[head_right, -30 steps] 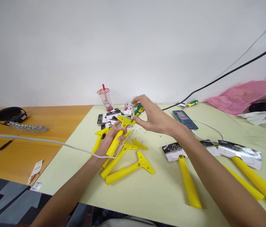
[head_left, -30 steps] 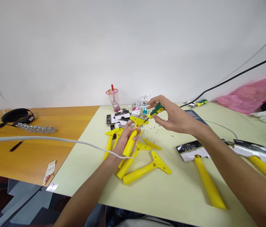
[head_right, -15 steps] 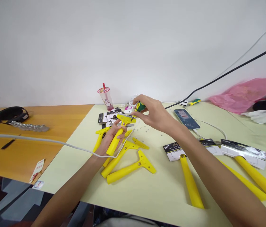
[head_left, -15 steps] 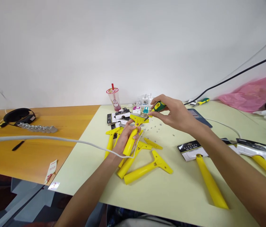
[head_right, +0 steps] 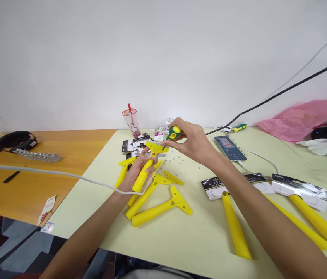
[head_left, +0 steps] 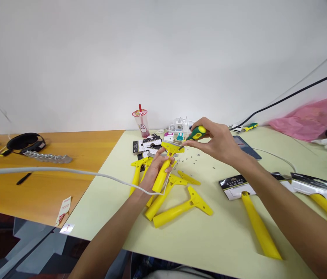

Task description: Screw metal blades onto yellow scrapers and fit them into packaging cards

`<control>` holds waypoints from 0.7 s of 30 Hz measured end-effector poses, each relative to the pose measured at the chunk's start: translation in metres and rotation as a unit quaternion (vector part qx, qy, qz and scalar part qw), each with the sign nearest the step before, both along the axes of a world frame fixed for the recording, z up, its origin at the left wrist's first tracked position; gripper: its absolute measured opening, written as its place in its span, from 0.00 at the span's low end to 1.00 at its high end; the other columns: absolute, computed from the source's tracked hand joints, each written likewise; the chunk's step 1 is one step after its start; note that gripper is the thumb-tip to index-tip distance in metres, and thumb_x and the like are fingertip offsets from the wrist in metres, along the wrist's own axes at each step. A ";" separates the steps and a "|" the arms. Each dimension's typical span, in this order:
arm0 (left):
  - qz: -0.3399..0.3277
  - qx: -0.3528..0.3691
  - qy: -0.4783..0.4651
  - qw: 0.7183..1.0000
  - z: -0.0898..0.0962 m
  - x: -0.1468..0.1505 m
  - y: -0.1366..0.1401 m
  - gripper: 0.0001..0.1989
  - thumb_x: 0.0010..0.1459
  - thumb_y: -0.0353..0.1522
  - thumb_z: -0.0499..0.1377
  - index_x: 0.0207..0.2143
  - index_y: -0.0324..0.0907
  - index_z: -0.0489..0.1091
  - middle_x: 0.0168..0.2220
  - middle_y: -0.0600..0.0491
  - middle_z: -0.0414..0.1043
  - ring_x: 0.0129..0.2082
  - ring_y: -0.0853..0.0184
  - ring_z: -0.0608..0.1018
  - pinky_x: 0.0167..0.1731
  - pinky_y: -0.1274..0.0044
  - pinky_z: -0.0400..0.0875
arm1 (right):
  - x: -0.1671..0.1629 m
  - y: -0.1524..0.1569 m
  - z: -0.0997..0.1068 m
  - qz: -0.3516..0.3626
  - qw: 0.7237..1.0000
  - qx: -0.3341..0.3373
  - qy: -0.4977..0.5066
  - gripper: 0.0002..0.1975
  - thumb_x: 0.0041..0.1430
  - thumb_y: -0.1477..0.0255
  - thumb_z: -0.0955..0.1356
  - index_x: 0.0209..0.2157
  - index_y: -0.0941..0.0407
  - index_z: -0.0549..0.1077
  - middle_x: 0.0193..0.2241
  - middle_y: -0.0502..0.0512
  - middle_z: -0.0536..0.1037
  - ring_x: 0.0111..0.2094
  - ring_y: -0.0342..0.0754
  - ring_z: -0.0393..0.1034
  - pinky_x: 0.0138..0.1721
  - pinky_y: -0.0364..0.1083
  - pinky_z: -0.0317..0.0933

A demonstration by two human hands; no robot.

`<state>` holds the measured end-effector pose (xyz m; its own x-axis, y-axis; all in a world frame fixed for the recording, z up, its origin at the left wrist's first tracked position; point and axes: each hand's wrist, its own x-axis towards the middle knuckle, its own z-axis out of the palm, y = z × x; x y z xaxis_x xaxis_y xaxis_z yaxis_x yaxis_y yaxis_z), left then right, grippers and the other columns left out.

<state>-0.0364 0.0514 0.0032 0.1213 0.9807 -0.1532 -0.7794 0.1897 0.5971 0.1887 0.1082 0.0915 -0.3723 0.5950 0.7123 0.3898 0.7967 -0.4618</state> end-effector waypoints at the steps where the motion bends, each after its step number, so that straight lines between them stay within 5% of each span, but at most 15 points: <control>1: 0.003 0.003 0.000 1.000 0.001 0.000 0.000 0.30 0.52 0.21 0.71 0.55 0.47 0.67 0.45 0.51 0.76 0.37 0.72 0.82 0.19 0.89 0.61 | 0.000 0.000 0.000 -0.012 1.000 0.004 0.005 0.28 0.58 0.42 0.77 0.39 0.51 0.71 0.31 0.52 0.81 0.29 0.50 0.75 0.32 0.50 0.73; 8: 0.014 0.001 0.008 1.000 0.001 -0.001 0.001 0.31 0.51 0.22 0.72 0.54 0.47 0.66 0.43 0.52 0.77 0.35 0.73 0.81 0.19 0.88 0.60 | 0.001 0.000 0.001 -0.054 0.998 0.027 -0.010 0.34 0.52 0.38 0.77 0.32 0.52 0.65 0.22 0.45 0.70 0.23 0.42 0.59 0.24 0.45 0.57; 13: 0.038 0.020 0.015 0.999 0.001 -0.004 0.003 0.31 0.51 0.24 0.72 0.55 0.47 0.66 0.44 0.51 0.77 0.39 0.71 0.83 0.21 0.88 0.63 | -0.004 -0.014 0.007 -0.025 0.997 0.070 -0.004 0.21 0.63 0.49 0.77 0.41 0.50 0.72 0.35 0.53 0.83 0.33 0.50 0.77 0.34 0.49 0.69; 17: 0.076 0.032 0.011 0.997 0.005 -0.023 0.011 0.32 0.51 0.24 0.73 0.55 0.47 0.66 0.47 0.51 0.78 0.40 0.71 0.83 0.21 0.88 0.64 | -0.017 -0.022 0.018 0.015 0.993 0.036 0.108 0.14 0.71 0.59 0.74 0.49 0.48 0.69 0.46 0.56 0.84 0.49 0.56 0.82 0.50 0.55 0.74; 21: 0.074 0.075 -0.029 0.994 0.016 -0.063 0.017 0.28 0.51 0.22 0.72 0.53 0.47 0.70 0.47 0.52 0.76 0.37 0.75 0.81 0.20 0.91 0.61 | -0.044 0.014 0.028 0.034 0.997 -0.024 0.072 0.14 0.75 0.58 0.69 0.52 0.49 0.63 0.46 0.55 0.80 0.41 0.52 0.81 0.42 0.51 0.73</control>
